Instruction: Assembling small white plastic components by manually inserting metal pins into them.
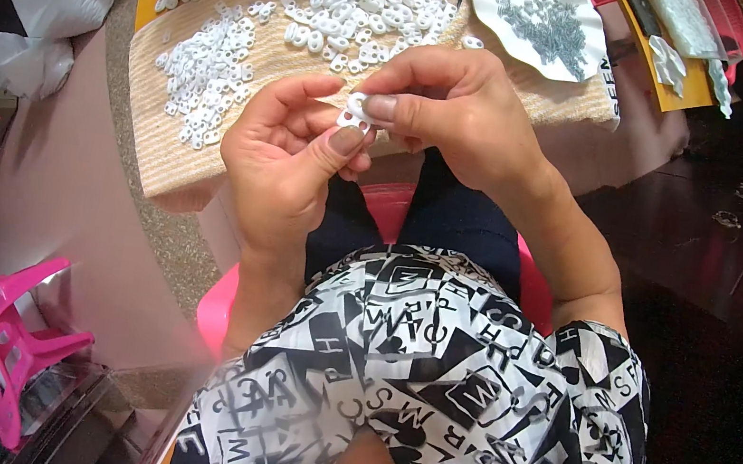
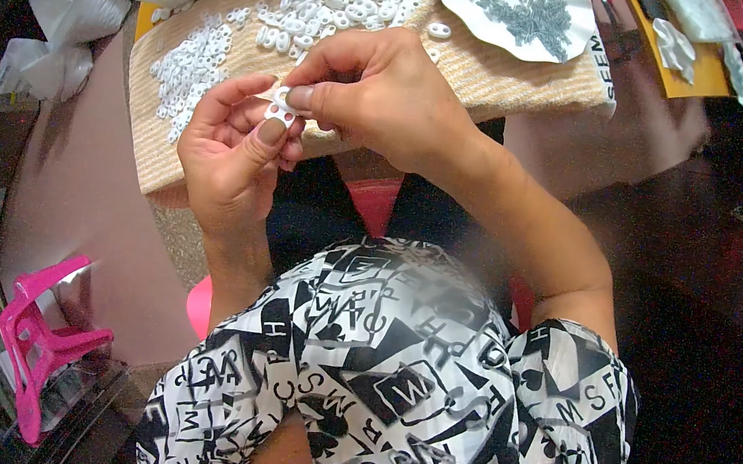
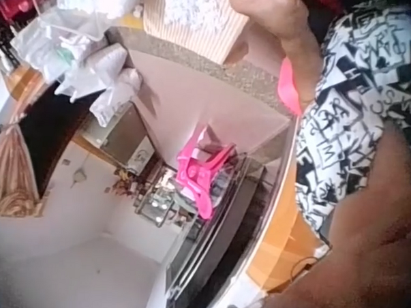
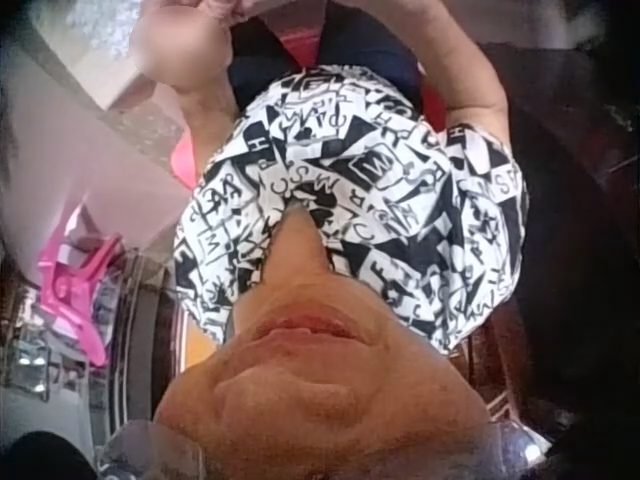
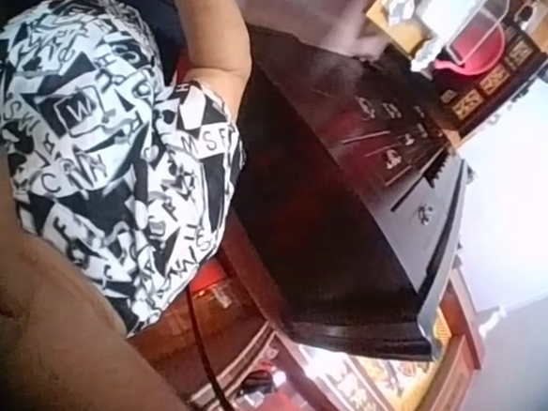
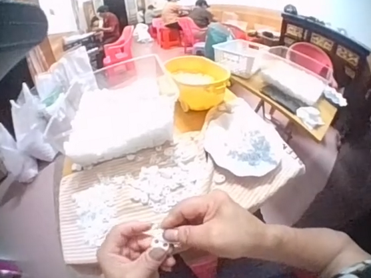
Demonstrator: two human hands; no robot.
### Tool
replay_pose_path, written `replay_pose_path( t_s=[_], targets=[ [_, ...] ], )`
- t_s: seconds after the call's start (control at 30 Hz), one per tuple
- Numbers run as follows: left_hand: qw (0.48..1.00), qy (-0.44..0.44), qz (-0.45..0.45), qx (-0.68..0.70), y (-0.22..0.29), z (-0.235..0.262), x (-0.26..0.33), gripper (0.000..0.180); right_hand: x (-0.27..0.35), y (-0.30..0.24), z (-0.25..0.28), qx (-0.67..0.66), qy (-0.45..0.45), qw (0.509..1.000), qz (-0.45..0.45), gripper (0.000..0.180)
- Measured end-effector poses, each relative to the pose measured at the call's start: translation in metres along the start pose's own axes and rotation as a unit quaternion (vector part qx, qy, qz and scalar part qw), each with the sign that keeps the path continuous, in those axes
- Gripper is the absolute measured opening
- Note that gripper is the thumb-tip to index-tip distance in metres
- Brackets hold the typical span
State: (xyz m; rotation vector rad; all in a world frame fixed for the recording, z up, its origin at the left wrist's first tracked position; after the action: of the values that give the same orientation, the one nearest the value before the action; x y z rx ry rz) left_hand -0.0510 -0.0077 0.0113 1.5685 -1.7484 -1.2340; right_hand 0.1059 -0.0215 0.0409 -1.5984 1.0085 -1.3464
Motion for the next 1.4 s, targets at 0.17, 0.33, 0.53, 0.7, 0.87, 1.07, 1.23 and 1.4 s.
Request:
replay_pose_path(
  t_s=[0.17, 0.33, 0.53, 0.7, 0.87, 1.07, 1.23, 1.4],
  targets=[
    [1.0, 0.001, -0.004, 0.019, -0.004, 0.001, 0.0, 0.028, -0.002, 0.005, -0.002, -0.033, -0.002, 0.999, 0.007, 0.012],
    [0.998, -0.026, -0.05, -0.004, -0.008, 0.004, -0.001, 0.03, -0.003, 0.008, -0.001, -0.048, -0.005, 0.999, 0.003, 0.011],
    [0.988, -0.096, -0.12, 0.02, -0.018, 0.013, -0.005, 0.03, -0.001, 0.006, -0.001, -0.06, -0.039, 0.997, -0.007, 0.01],
    [0.985, -0.102, -0.127, 0.05, -0.02, 0.009, -0.005, 0.029, -0.001, 0.006, 0.001, -0.048, -0.042, 0.998, 0.004, 0.009],
    [0.986, -0.099, -0.123, 0.055, -0.023, 0.013, -0.005, 0.029, -0.002, 0.006, -0.001, -0.063, -0.029, 0.998, 0.008, 0.009],
    [0.998, -0.047, -0.043, 0.027, -0.016, 0.008, -0.002, 0.03, -0.007, 0.007, 0.001, -0.034, -0.021, 0.999, -0.002, 0.009],
    [0.998, -0.049, -0.027, -0.013, -0.01, 0.008, -0.002, 0.033, -0.008, 0.006, 0.005, -0.03, -0.042, 0.999, 0.011, 0.008],
    [0.999, -0.046, -0.026, -0.004, -0.011, 0.007, -0.002, 0.032, -0.006, 0.005, 0.005, -0.011, -0.051, 0.999, 0.005, 0.011]
  ],
)
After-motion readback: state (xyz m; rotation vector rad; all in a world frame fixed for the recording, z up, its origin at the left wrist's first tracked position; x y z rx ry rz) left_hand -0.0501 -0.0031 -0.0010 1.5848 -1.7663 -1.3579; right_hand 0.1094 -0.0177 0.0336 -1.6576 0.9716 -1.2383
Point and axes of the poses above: each hand's wrist, its own x-axis away from the middle knuckle, its own z-axis out of the back of the hand, y = z × x, the point moved 1 cm from there along -x, towards the middle knuckle, and after that the axes turned 12 degrees about -z, right-handed, at the moved point
